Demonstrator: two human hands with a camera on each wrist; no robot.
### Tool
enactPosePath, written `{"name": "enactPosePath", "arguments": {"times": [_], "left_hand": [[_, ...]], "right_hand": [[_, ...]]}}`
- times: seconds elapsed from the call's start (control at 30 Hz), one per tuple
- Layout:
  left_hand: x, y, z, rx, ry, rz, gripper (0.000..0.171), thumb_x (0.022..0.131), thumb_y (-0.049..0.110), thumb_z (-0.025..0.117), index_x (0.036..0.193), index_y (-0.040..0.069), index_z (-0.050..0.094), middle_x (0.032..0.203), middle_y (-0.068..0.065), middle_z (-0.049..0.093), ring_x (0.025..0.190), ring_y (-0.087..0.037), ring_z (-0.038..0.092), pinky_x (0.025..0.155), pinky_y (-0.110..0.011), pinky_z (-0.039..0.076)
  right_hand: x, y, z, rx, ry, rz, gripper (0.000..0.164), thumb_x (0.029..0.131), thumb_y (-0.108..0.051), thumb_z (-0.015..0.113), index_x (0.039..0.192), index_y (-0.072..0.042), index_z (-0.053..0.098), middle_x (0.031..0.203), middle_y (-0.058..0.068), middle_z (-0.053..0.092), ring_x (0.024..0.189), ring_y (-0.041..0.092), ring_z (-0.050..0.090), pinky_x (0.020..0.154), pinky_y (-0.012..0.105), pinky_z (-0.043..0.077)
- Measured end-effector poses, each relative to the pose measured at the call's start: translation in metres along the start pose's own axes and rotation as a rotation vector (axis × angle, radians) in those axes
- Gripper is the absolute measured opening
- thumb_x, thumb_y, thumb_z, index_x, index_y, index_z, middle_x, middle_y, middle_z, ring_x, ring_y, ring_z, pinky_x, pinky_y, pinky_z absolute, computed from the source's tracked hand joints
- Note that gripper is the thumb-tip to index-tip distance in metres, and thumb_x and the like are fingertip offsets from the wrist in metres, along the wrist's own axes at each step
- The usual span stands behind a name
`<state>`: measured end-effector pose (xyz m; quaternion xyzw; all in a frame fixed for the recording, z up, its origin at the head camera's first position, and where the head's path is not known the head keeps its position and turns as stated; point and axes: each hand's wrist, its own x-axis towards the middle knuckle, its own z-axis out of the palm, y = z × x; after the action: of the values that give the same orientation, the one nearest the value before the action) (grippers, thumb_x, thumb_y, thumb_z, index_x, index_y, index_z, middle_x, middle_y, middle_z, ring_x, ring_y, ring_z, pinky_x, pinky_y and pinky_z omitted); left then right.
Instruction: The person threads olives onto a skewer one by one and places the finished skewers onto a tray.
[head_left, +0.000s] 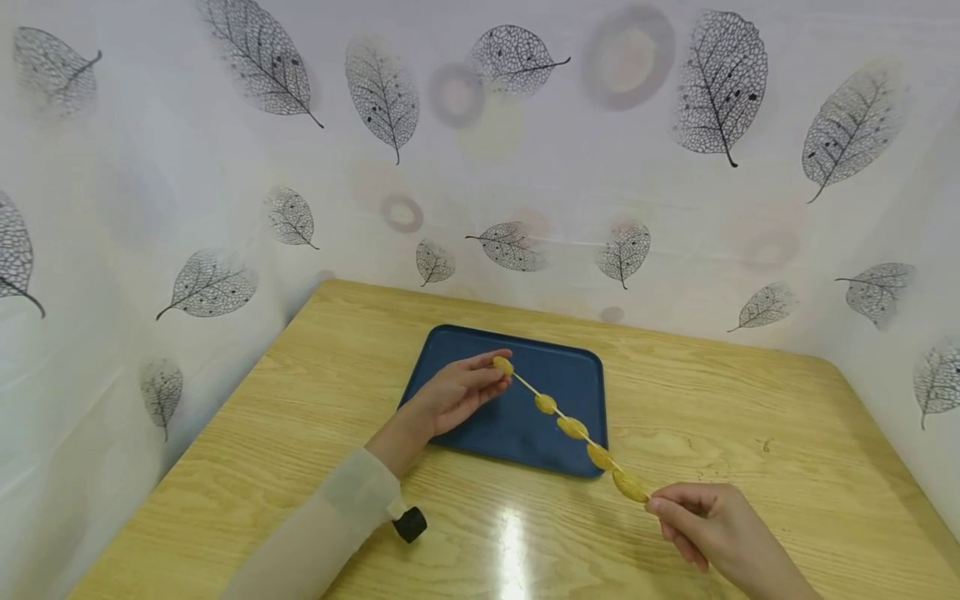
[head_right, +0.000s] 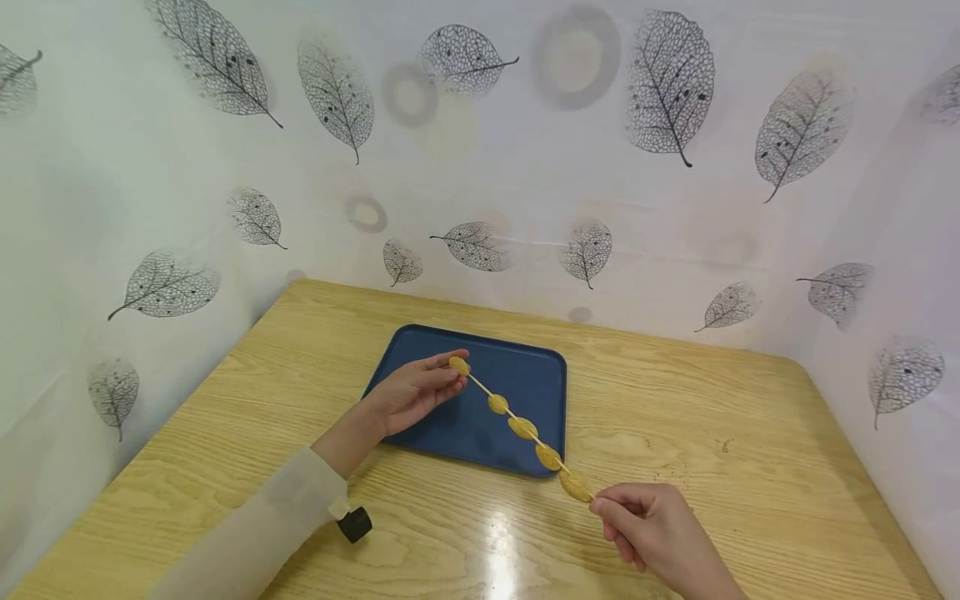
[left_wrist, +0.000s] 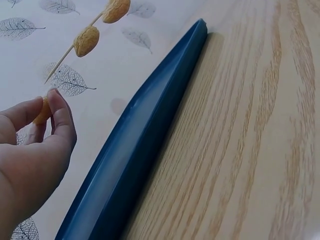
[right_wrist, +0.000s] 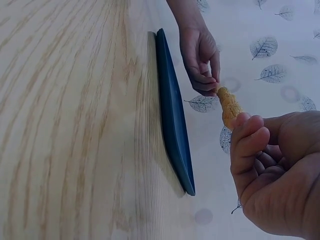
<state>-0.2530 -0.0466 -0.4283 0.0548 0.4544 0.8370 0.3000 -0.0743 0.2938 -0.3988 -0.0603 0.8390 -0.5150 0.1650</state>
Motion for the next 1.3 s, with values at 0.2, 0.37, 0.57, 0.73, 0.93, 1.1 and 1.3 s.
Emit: {"name": "enactPosePath", "arguments": {"times": [0.2,0.37,0.57,0.73,0.93,1.1,1.3], "left_hand": [[-0.0003,-0.0012,-0.0004,0.008,-0.016,0.002,0.050,0.107,-0.006,0.049,0.156,-0.002,0.040,0.107,-0.005,0.068,0.098,-0.013,0.069,0.090,-0.021,0.058],[0.0005,-0.0025,-0.0017,0.016,-0.014,0.003,0.049,0.107,-0.004,0.049,0.155,-0.002,0.041,0.107,-0.004,0.068,0.098,-0.013,0.069,0.091,-0.020,0.058],[0.0001,-0.0031,-0.0024,0.022,-0.015,0.006,0.047,0.108,-0.003,0.049,0.155,-0.002,0.043,0.109,-0.004,0.069,0.100,-0.013,0.069,0.091,-0.021,0.058],[0.0001,-0.0039,-0.0021,0.037,-0.037,0.011,0.048,0.107,-0.004,0.049,0.154,-0.003,0.043,0.111,-0.004,0.069,0.100,-0.014,0.069,0.092,-0.022,0.058],[-0.0001,-0.0043,-0.0020,0.045,-0.052,0.020,0.047,0.107,-0.006,0.048,0.154,-0.003,0.044,0.114,-0.005,0.067,0.099,-0.013,0.068,0.090,-0.021,0.058],[-0.0003,-0.0043,-0.0021,0.058,-0.075,0.024,0.050,0.108,-0.006,0.046,0.157,-0.006,0.035,0.113,-0.004,0.067,0.098,-0.012,0.068,0.089,-0.020,0.058],[-0.0004,-0.0046,-0.0019,0.049,-0.064,0.027,0.049,0.108,-0.005,0.047,0.156,-0.006,0.037,0.111,-0.003,0.068,0.098,-0.012,0.069,0.091,-0.021,0.058]], "right_hand": [[-0.0001,0.0023,0.0002,-0.009,-0.006,-0.002,0.029,0.110,-0.016,0.054,0.101,0.005,0.072,0.059,0.014,0.055,0.045,0.028,0.050,0.053,0.032,0.055],[-0.0014,0.0020,-0.0005,-0.013,-0.004,0.000,0.031,0.109,-0.020,0.056,0.098,0.004,0.071,0.057,0.012,0.054,0.044,0.023,0.050,0.060,0.032,0.058],[-0.0018,0.0027,-0.0015,-0.009,-0.008,-0.017,0.032,0.109,-0.021,0.057,0.096,0.004,0.072,0.057,0.013,0.054,0.043,0.023,0.050,0.059,0.033,0.058],[-0.0019,0.0027,-0.0014,-0.007,-0.007,-0.019,0.032,0.109,-0.021,0.057,0.096,0.004,0.072,0.057,0.013,0.054,0.043,0.023,0.050,0.058,0.033,0.058],[-0.0013,0.0018,-0.0006,-0.004,-0.001,-0.002,0.031,0.108,-0.020,0.057,0.097,0.004,0.072,0.057,0.007,0.055,0.044,0.018,0.049,0.054,0.033,0.056],[0.0000,0.0040,-0.0007,-0.012,-0.001,-0.024,0.029,0.109,-0.017,0.055,0.097,0.003,0.072,0.057,0.008,0.054,0.044,0.020,0.049,0.051,0.032,0.055],[-0.0003,0.0036,-0.0002,-0.015,-0.003,-0.029,0.029,0.109,-0.018,0.055,0.097,0.003,0.072,0.057,0.009,0.055,0.044,0.020,0.049,0.054,0.032,0.056]]}}
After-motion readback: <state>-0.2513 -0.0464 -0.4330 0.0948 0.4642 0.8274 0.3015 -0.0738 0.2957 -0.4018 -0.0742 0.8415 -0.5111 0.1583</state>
